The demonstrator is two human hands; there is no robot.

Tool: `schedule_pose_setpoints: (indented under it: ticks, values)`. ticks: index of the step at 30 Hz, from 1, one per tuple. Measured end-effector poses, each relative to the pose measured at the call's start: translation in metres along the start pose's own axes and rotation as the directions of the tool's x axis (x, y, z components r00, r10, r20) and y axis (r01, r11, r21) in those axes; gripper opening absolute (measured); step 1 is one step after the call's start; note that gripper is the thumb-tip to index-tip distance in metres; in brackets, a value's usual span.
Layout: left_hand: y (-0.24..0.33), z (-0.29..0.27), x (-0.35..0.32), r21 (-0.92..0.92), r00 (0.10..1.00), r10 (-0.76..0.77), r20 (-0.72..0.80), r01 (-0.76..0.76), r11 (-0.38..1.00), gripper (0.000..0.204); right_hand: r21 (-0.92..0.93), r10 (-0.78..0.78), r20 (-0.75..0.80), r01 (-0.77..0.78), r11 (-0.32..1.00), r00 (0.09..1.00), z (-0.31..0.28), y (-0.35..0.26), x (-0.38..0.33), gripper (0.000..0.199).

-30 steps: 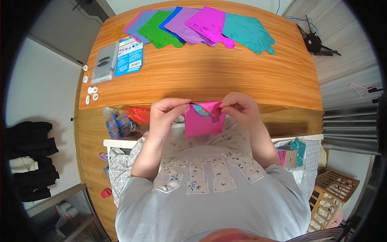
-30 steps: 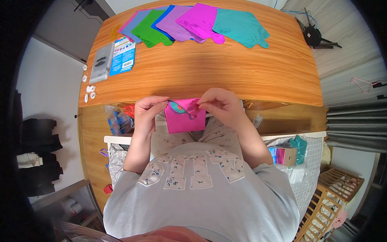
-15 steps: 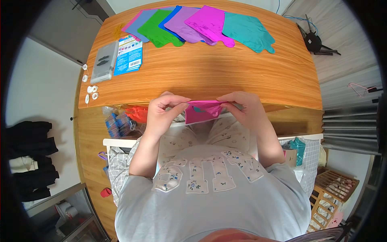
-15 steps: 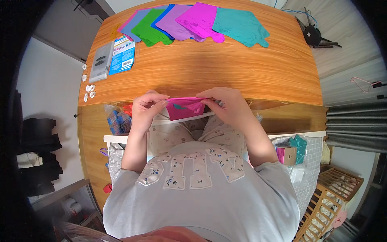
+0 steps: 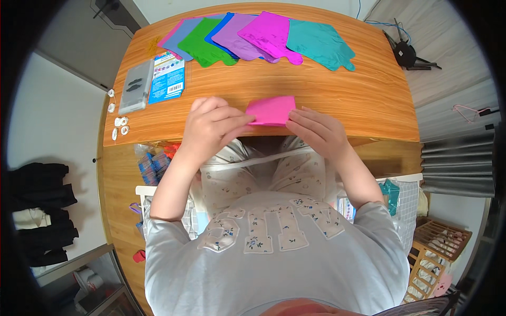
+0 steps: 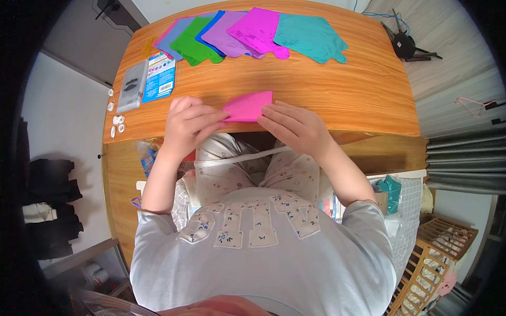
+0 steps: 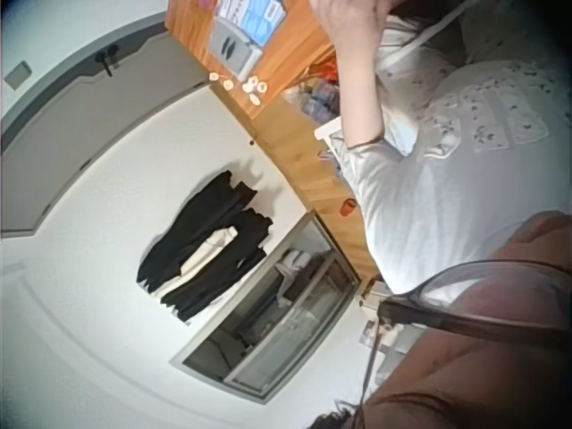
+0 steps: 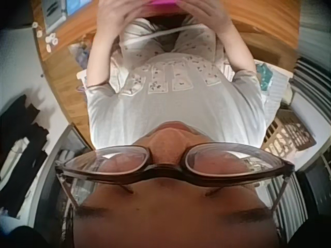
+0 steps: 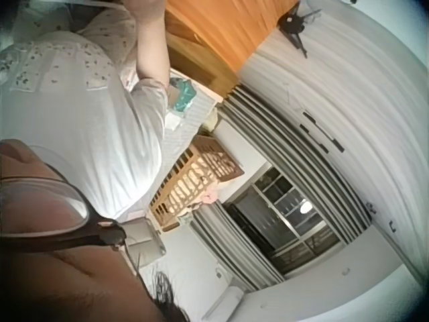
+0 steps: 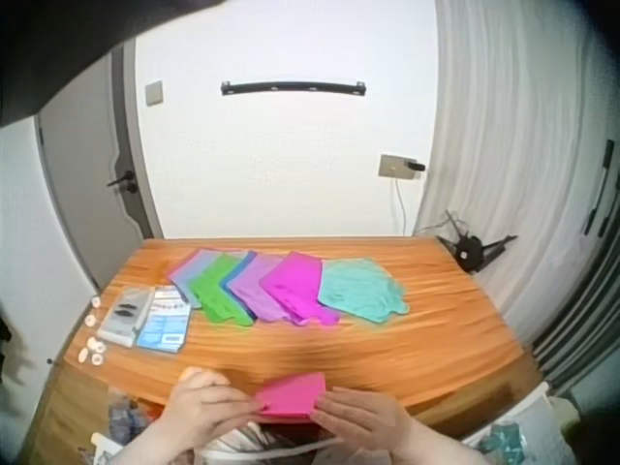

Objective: The person organizes foil balloons on a desk, folds balloons together by hand, and inserts the folded balloons onto packaging cardboard and into a plastic sleeve.

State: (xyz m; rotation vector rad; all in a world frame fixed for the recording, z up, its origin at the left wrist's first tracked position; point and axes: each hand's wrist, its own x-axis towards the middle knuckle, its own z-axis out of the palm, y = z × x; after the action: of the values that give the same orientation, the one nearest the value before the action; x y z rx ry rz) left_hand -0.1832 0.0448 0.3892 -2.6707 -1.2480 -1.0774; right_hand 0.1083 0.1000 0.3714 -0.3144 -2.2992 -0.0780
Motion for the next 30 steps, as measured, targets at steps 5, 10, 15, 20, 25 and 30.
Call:
schedule_pose_setpoints:
  ticks: [5, 10, 15, 20, 25, 30]
  values:
    - [-0.021, 0.039, -0.012, 0.369, 0.989, 0.139, -0.055, -0.109, 0.923, 0.033, -0.080, -0.018, 0.092, 0.026, 0.996, 0.996, 0.036, 0.026, -0.031, 0.029]
    - [-0.031, 0.062, -0.024, 0.452, 0.987, 0.158, -0.002, -0.140, 0.881, 0.036, -0.079, 0.032, 0.154, -0.020, 0.997, 0.988, 0.046, 0.029, -0.046, 0.031]
    - [-0.035, 0.069, -0.024, 0.431, 0.993, 0.106, 0.043, -0.114, 0.895, 0.039, -0.093, 0.050, 0.205, -0.032, 0.995, 0.977, 0.052, 0.032, -0.050, 0.036]
    - [-0.051, 0.052, -0.007, 0.240, 0.977, 0.123, 0.176, -0.164, 0.957, 0.035, -0.084, 0.056, 0.228, -0.037, 0.996, 0.972, 0.052, 0.033, -0.048, 0.034]
    - [-0.047, 0.053, 0.021, -0.016, 0.955, 0.008, 0.295, -0.004, 1.000, 0.037, -0.096, 0.038, 0.250, -0.015, 0.995, 0.968, 0.047, 0.038, -0.050, 0.033]
    - [-0.024, 0.113, 0.045, -0.047, 0.967, -0.098, 0.233, 0.112, 0.993, 0.047, -0.109, 0.033, 0.220, -0.009, 0.994, 0.975, 0.047, 0.036, -0.050, 0.033]
